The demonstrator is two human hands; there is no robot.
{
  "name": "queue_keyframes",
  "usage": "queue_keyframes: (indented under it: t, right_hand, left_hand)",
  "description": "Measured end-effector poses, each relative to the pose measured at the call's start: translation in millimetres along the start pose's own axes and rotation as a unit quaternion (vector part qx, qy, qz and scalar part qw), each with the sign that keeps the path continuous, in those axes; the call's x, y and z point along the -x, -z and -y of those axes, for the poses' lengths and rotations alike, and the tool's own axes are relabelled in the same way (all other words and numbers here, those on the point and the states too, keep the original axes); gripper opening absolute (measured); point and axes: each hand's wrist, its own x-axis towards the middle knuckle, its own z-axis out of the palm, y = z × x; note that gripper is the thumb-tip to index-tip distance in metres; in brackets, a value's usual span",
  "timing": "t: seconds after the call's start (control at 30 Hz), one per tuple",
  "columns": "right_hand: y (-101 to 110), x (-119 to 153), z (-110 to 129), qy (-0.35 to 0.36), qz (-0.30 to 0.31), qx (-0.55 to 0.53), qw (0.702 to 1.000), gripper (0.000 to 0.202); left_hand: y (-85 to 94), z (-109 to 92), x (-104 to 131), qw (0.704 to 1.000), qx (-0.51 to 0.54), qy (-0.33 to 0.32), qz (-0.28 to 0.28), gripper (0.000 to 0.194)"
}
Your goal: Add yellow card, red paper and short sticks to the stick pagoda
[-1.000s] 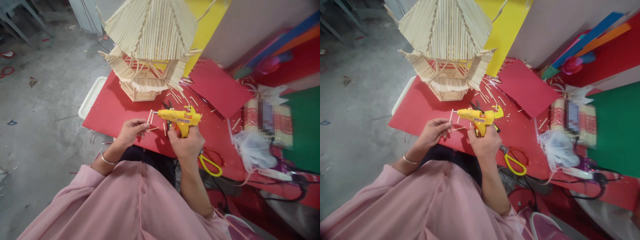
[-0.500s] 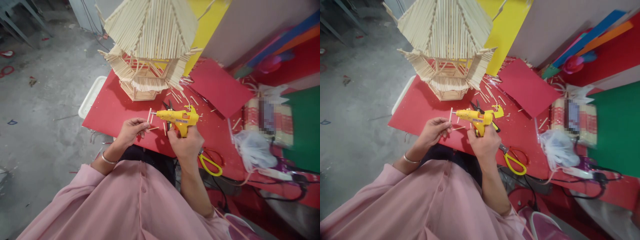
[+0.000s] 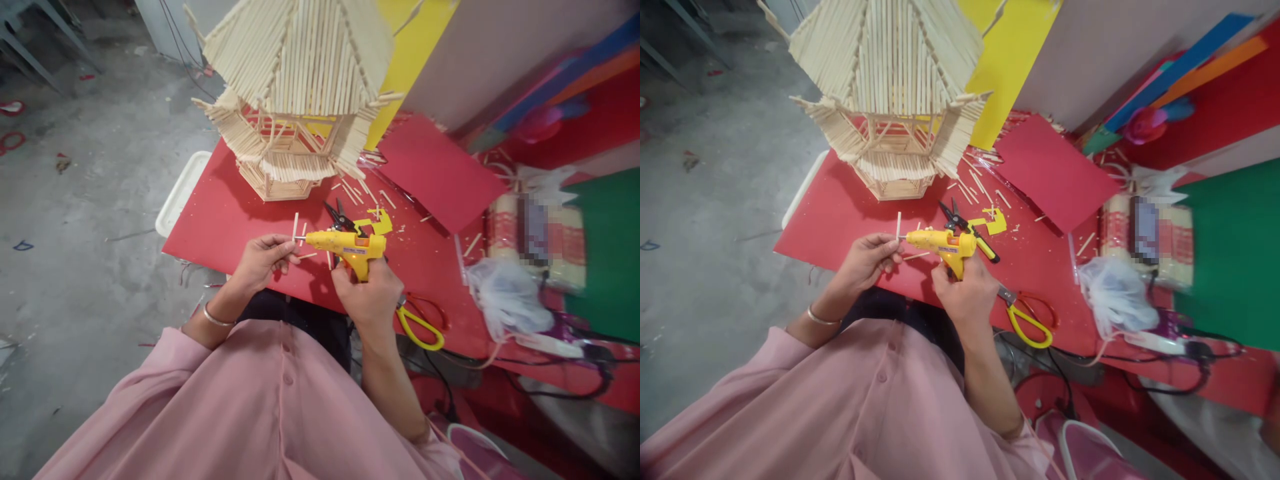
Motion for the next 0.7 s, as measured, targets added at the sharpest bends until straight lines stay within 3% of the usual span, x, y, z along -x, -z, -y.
queue_keyframes:
  t: [0.7]
  right_hand:
    - [0.1, -8.1, -0.2, -0.038, -0.012, 0.014, 0.999, 0.015]
  left_hand:
    - [0.6, 0.2, 4.8, 0.999, 0.019, 0.017, 0.021, 0.041]
